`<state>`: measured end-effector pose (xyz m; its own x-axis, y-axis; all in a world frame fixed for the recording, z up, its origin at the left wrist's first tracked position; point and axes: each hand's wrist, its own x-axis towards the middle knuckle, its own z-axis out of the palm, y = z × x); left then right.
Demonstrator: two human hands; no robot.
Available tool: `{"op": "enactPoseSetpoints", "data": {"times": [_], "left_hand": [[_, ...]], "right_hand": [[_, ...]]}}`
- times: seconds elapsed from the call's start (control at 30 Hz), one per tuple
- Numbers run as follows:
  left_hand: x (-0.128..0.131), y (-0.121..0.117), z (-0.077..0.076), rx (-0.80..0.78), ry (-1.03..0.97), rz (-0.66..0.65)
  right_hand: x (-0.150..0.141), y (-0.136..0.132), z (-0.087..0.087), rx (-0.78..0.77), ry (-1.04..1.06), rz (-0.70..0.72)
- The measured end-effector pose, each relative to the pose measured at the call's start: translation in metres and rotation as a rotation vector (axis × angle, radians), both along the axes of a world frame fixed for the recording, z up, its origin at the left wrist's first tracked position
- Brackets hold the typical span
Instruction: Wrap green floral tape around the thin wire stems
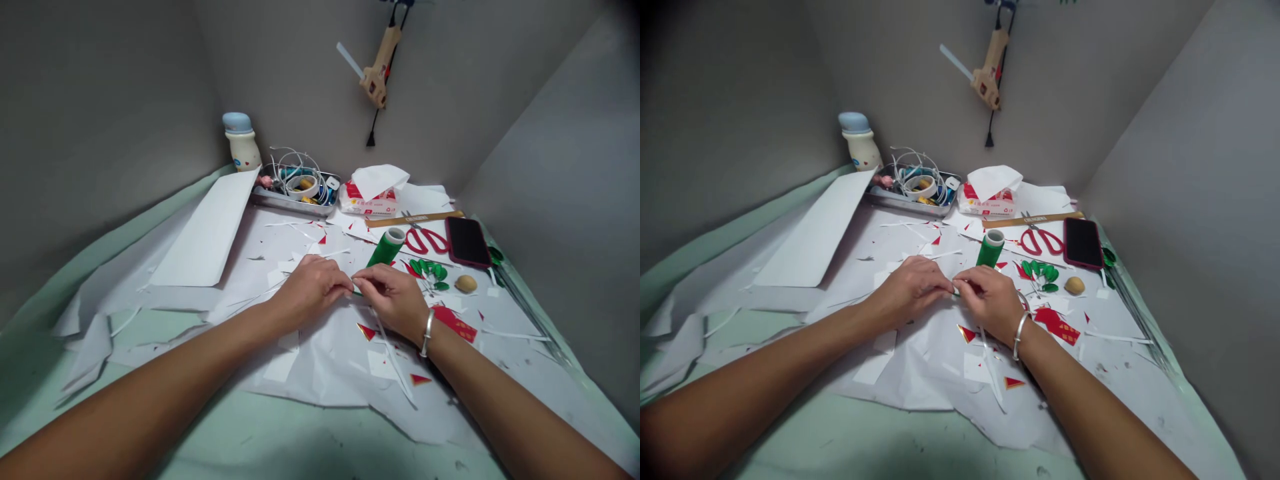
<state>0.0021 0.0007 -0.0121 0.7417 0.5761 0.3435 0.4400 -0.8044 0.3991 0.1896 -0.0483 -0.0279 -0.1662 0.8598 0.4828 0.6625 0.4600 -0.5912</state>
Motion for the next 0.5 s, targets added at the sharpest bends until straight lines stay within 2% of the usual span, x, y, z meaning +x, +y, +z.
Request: {"op": "enactPoseSetpoints", "data": {"times": [0.13,0.23,0.37,0.5], "left_hand": [[0.0010,-0.0010,0.0046,-0.131,-0.094,0.006],[0.0008,-0.0011,0.0057,-0.229,-0.210,0.030],[0.0002,-0.0015,0.0075,-0.318,-0.308,0.089],[-0.0001,-0.0020,0.0109,-0.306,-0.321,0.167]], "right_hand": [[0.0036,0.0055,-0.0015,-0.278,0.279,-0.034],[0.0041,0.0059,0.0004,-0.371,0.398,0.014],[0.0005,0.0016,0.0038,-0.381,0.407,0.021],[-0.0045,-0.0022,0.0034,-0.313,0.385,-0.036]]}}
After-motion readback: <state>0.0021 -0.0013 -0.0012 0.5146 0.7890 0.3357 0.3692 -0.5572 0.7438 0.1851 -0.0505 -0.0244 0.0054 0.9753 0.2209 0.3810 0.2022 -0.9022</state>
